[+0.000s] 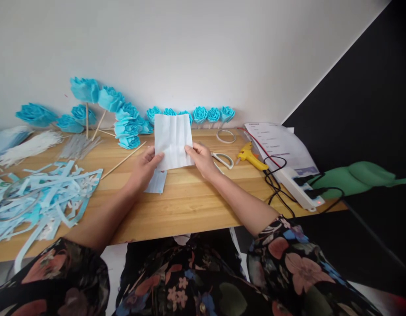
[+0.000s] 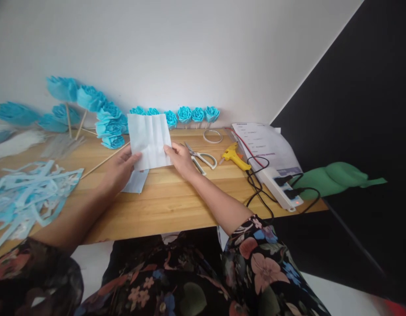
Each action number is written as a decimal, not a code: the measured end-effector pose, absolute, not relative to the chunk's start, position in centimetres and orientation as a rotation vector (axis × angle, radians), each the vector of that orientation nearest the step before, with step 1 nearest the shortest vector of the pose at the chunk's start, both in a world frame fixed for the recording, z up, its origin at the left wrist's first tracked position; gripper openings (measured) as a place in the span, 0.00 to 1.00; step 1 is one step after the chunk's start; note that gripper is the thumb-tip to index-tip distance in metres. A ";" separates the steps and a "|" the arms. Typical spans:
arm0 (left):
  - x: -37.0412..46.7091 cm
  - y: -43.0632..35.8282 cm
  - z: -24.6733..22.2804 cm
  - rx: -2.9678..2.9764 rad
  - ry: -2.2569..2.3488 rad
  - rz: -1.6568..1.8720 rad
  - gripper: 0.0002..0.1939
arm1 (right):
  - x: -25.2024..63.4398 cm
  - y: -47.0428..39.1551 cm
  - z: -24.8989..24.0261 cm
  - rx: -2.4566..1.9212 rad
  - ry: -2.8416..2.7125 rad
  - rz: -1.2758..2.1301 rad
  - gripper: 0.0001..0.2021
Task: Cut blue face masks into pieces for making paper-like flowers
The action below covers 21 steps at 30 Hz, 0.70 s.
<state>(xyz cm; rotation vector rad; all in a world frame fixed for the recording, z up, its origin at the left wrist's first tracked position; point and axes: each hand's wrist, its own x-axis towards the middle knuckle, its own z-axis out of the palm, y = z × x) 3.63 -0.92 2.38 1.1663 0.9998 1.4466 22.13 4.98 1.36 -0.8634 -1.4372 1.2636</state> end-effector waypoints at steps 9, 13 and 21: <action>3.0 -0.4 3.0 0.814 0.924 1.575 0.03 | 22.1 4.5 1.9 -0.948 -1.369 1.343 0.16; 3.1 -0.5 3.0 0.827 0.935 1.513 0.03 | 22.1 4.4 1.9 -0.937 -1.381 1.390 0.16; 3.5 -0.8 3.2 0.845 0.911 1.470 0.03 | 22.2 4.4 2.0 -0.942 -1.437 1.338 0.17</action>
